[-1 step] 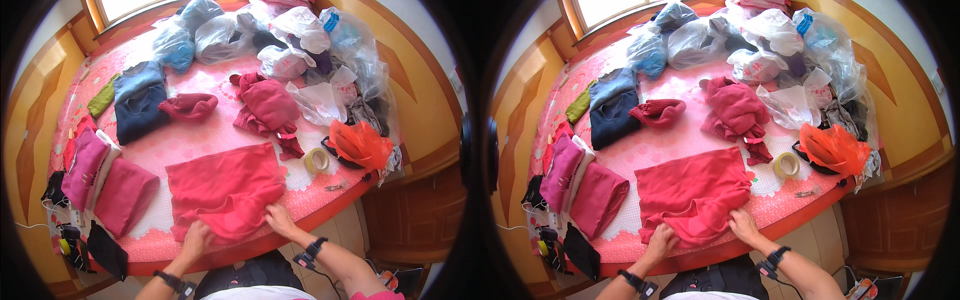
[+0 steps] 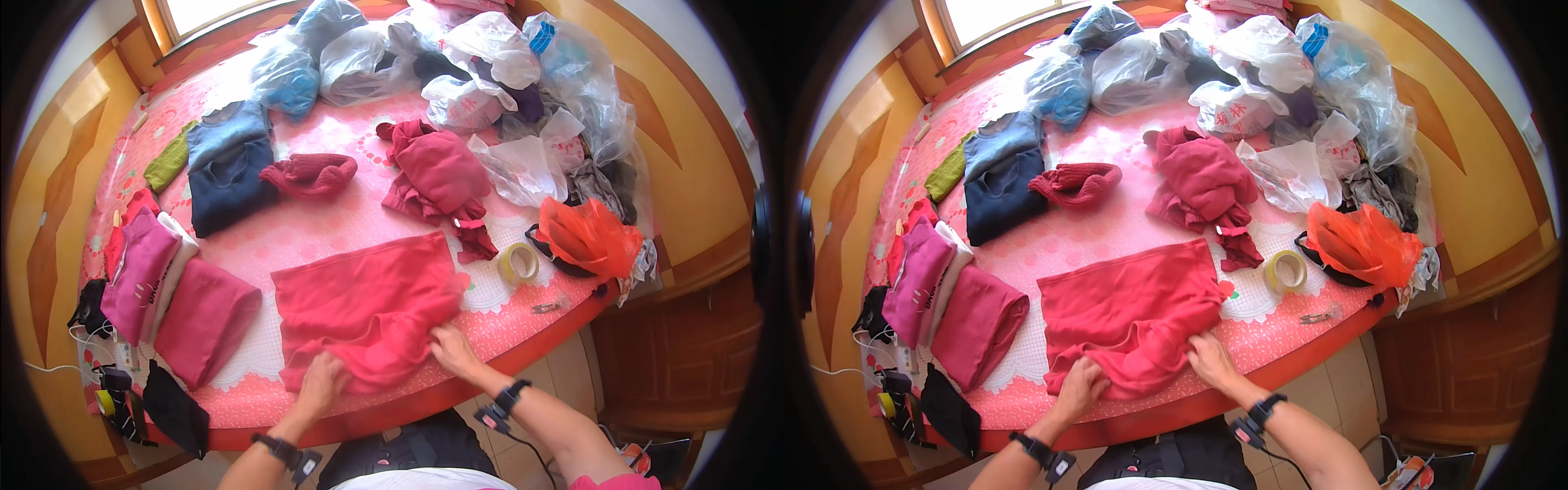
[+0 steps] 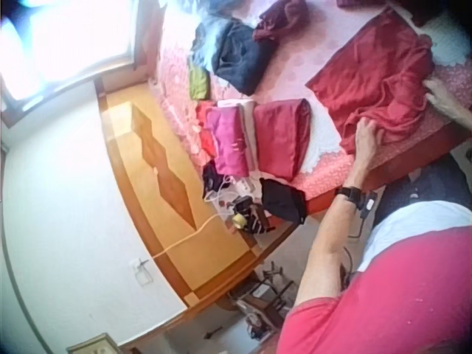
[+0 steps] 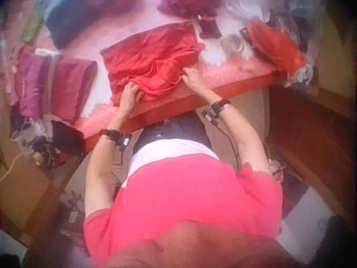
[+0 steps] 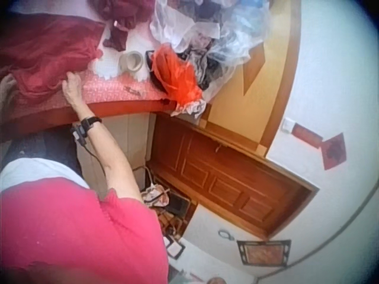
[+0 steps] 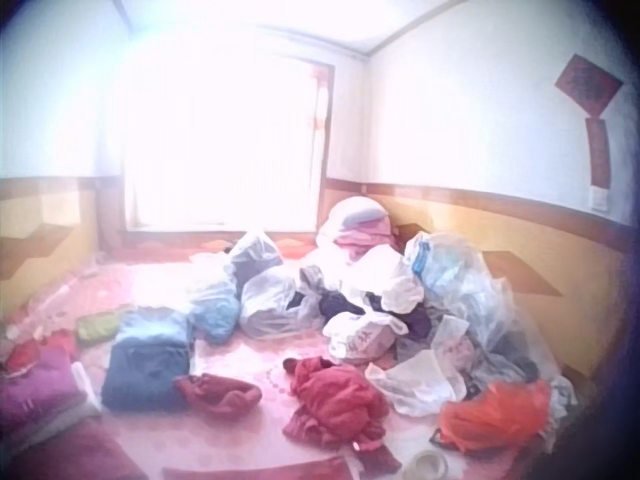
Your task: The person folds several garments on a bed, including a red shirt and pink pants. They smooth and align the fabric, then fold each item into a compact shape and place it on a growing stack.
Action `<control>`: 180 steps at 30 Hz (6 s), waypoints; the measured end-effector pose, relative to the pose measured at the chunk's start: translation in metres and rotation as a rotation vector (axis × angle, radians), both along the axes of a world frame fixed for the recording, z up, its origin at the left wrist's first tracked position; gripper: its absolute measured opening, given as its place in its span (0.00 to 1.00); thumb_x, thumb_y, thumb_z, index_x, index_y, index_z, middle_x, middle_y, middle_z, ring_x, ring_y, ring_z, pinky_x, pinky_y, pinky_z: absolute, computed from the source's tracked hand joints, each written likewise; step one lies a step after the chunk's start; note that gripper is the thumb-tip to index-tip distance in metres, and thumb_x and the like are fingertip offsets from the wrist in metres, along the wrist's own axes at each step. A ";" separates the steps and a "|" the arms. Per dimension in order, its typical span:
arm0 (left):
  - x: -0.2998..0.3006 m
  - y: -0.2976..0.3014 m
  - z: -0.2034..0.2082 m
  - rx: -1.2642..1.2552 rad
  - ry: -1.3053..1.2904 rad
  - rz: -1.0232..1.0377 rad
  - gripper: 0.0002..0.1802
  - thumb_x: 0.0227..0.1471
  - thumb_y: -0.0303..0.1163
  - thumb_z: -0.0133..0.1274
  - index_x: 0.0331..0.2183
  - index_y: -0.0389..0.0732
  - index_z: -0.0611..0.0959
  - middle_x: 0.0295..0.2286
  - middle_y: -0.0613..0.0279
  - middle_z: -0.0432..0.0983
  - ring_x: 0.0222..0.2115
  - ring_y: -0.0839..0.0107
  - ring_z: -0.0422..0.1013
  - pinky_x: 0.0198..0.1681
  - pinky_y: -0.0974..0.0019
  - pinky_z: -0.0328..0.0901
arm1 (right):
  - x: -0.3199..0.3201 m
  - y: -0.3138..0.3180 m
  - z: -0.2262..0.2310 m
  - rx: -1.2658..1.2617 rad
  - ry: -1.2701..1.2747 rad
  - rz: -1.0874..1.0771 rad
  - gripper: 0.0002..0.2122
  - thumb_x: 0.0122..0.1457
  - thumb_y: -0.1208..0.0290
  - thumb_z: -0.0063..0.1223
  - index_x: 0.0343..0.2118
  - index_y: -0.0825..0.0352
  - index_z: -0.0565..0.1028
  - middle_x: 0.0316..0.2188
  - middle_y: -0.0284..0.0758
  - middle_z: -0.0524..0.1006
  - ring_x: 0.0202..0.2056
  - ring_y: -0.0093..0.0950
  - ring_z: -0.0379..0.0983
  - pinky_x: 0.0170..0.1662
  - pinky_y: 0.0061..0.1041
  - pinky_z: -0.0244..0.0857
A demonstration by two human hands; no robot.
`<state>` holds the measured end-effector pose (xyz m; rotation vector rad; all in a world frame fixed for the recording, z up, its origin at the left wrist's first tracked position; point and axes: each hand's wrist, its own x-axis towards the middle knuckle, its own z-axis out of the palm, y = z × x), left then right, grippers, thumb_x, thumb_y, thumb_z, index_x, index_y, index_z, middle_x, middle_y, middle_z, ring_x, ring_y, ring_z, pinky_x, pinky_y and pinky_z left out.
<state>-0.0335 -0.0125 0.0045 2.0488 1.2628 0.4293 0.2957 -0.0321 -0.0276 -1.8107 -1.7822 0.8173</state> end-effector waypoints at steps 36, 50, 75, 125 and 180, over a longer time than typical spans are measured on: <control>-0.085 -0.109 0.073 -0.522 0.378 -0.254 0.34 0.46 0.49 0.69 0.53 0.47 0.82 0.41 0.49 0.73 0.42 0.50 0.75 0.46 0.53 0.71 | -0.012 -0.155 0.069 -0.917 0.255 0.178 0.17 0.57 0.56 0.64 0.22 0.67 0.80 0.37 0.29 0.81 0.39 0.22 0.74 0.45 0.26 0.66; -0.087 -0.033 0.172 -0.455 -0.197 -0.097 0.11 0.44 0.26 0.67 0.32 0.38 0.81 0.27 0.54 0.80 0.27 0.57 0.75 0.34 0.63 0.70 | 0.011 -0.132 0.240 -0.276 0.964 -0.113 0.10 0.56 0.81 0.59 0.18 0.72 0.76 0.38 0.41 0.83 0.46 0.30 0.78 0.50 0.28 0.69; -0.019 -0.181 0.152 -0.620 -0.435 0.433 0.13 0.54 0.16 0.57 0.42 0.34 0.86 0.36 0.64 0.83 0.39 0.77 0.77 0.45 0.71 0.71 | -0.030 0.056 0.097 0.241 0.125 0.353 0.08 0.59 0.73 0.60 0.40 0.67 0.79 0.44 0.42 0.79 0.50 0.41 0.75 0.56 0.38 0.68; -0.090 -0.194 0.177 -0.065 0.178 0.827 0.20 0.39 0.28 0.68 0.40 0.39 0.89 0.26 0.64 0.72 0.29 0.70 0.71 0.35 0.67 0.66 | 0.145 0.205 0.158 -0.481 0.316 0.492 0.15 0.55 0.83 0.61 0.46 0.72 0.83 0.41 0.34 0.83 0.42 0.23 0.78 0.52 0.24 0.72; -0.025 -0.103 0.264 1.077 0.255 0.615 0.09 0.58 0.26 0.59 0.39 0.40 0.76 0.30 0.54 0.77 0.27 0.62 0.74 0.31 0.64 0.67 | 0.130 0.161 0.241 0.195 1.007 0.266 0.05 0.65 0.70 0.51 0.37 0.65 0.74 0.32 0.29 0.78 0.36 0.20 0.75 0.43 0.22 0.70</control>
